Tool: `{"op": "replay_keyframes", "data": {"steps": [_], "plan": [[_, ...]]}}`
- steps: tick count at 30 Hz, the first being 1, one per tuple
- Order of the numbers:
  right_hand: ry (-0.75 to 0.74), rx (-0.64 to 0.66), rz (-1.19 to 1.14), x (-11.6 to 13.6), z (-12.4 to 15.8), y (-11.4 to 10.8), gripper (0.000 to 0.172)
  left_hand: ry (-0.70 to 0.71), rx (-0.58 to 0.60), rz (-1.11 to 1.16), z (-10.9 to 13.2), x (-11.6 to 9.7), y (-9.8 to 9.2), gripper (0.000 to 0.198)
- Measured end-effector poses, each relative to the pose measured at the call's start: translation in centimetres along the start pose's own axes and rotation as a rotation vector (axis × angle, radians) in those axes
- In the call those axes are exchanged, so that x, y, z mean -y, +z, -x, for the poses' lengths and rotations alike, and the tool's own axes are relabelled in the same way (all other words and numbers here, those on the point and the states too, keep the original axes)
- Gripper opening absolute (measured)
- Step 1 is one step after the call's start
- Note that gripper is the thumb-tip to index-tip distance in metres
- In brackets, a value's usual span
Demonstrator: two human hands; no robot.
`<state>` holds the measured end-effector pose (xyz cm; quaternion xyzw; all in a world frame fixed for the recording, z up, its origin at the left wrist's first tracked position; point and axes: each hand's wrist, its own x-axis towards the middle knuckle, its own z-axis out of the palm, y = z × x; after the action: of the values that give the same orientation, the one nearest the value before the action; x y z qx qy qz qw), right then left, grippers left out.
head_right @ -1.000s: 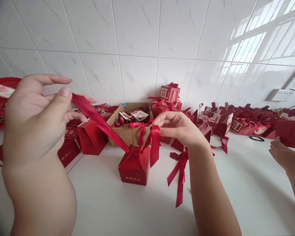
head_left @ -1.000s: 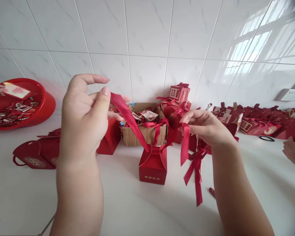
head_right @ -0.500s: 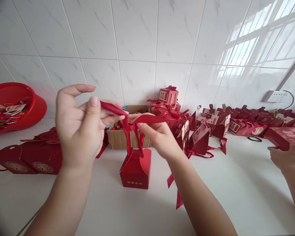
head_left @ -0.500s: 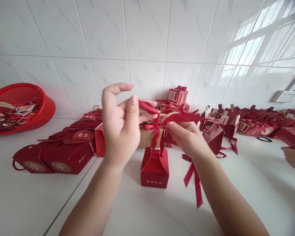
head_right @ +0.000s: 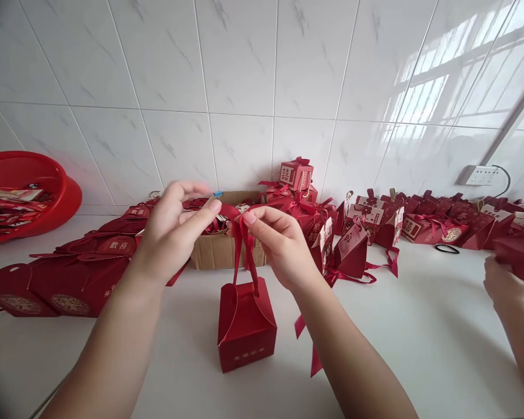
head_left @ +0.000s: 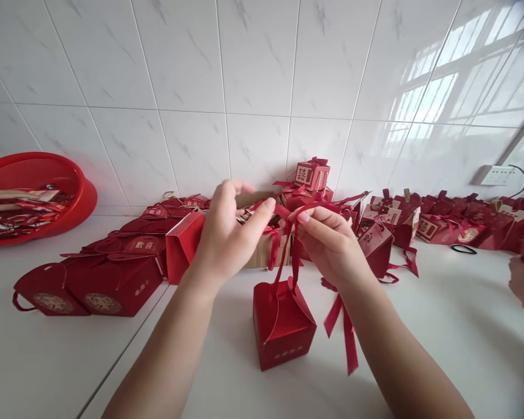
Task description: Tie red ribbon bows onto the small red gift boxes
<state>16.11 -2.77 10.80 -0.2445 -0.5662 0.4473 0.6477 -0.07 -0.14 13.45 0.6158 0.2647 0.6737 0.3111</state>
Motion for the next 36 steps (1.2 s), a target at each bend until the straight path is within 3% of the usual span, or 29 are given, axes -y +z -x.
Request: {"op": "replay_keyframes", "data": {"steps": [2, 5, 7, 9, 15, 22, 29, 36], "plan": [[0.013, 0.014, 0.004, 0.1, 0.0, 0.0, 0.014, -0.1, 0.152, -0.113, -0.3, -0.1, -1.2, 0.011], [0.017, 0.011, 0.003, 0.3, -0.1, 0.0, 0.012, -0.239, 0.389, -0.256, -0.4, -0.3, -2.3, 0.021], [0.019, 0.021, -0.021, 0.4, -0.1, 0.0, 0.011, -0.261, 0.506, -0.274, -0.2, -0.3, -2.1, 0.016], [0.031, 0.051, -0.071, 0.5, 0.0, 0.1, 0.011, -0.212, 0.545, -0.173, 0.0, -0.3, -1.2, 0.007], [0.116, 0.13, -0.16, 1.0, 0.4, 0.3, 0.012, -0.172, 0.563, 0.246, -0.2, 0.2, 1.0, 0.018], [0.144, 0.173, -0.192, 1.2, 0.3, 0.1, 0.014, -0.169, 0.552, 0.329, -0.3, 0.2, 0.7, 0.009], [-0.033, 0.005, 0.073, 1.7, 0.4, -1.0, 0.006, -0.138, 0.413, 0.279, -0.2, -0.2, 0.7, 0.011], [-0.102, -0.161, 0.089, 2.5, 0.3, -1.9, 0.01, -0.061, 0.257, 0.167, -0.4, -0.4, 0.2, 0.008]]}}
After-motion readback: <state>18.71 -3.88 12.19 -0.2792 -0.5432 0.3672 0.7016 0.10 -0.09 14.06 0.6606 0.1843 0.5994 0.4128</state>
